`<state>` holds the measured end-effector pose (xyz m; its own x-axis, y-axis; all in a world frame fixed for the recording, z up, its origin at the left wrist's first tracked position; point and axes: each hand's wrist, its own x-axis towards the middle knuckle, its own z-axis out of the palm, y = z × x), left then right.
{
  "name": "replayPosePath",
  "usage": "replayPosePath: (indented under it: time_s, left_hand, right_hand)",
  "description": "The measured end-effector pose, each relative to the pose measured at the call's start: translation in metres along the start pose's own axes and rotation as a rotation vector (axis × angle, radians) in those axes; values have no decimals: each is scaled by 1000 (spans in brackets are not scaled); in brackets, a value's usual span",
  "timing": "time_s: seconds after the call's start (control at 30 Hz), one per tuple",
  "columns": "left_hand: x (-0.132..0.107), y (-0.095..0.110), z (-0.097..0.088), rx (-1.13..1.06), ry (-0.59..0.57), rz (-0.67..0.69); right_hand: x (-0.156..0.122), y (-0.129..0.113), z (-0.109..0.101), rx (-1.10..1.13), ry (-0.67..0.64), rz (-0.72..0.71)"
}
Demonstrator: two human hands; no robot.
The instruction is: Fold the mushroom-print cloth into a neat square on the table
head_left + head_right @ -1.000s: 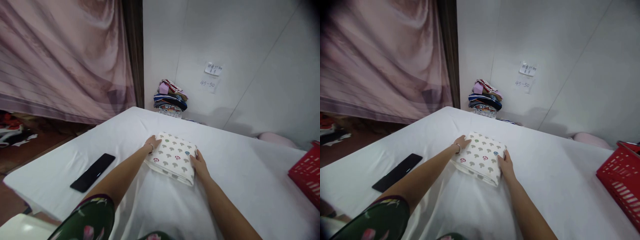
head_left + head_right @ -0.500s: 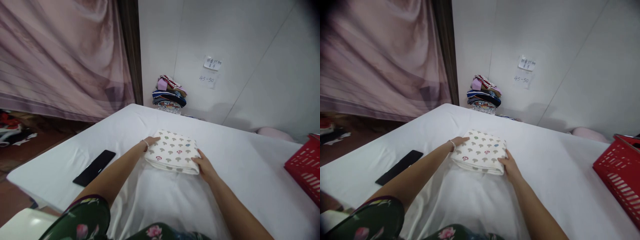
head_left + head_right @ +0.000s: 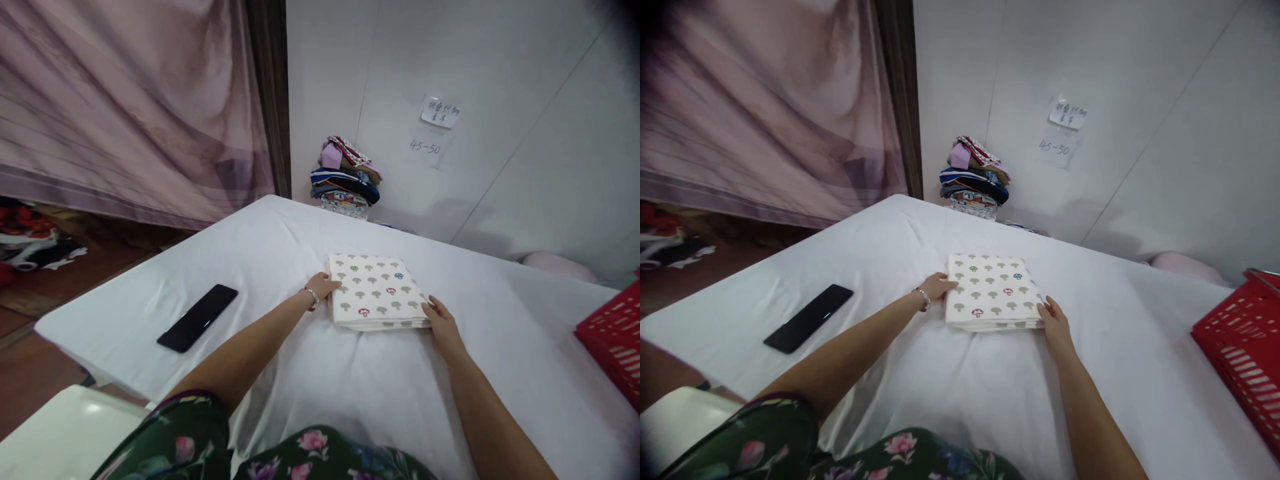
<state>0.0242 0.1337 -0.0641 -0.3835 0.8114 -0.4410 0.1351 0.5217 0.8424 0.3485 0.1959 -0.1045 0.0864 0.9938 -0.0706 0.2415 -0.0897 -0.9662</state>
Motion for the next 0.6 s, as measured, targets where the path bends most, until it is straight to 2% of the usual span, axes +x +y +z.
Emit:
replayPosePath:
  time_s: [0.07, 0.13, 0.23, 0.3, 0.43, 0.53, 0.6]
  left_hand:
    - [-6, -2, 1, -55, -9, -16]
    - [-13, -5, 4, -145, -37, -44]
    - [-20, -11, 8, -304, -94, -94]
    - [-22, -16, 12, -350, -110, -94]
    - [-21, -27, 17, -344, -84, -24]
    - [-21, -33, 19, -382, -42, 8]
    - [-23, -35, 20, -422, -27, 3]
  right_hand:
    - [-8, -7, 2, -147, 26, -111]
    - [-18, -20, 6, -313, 27, -303]
    - [-37, -43, 18, -444, -51, -616]
    - [-49, -56, 33, -475, -114, -734]
    - [-67, -66, 70, -623, -259, -826]
    - [-78, -58, 93, -822, -432, -827]
    - [-82, -51, 101, -916, -476, -828]
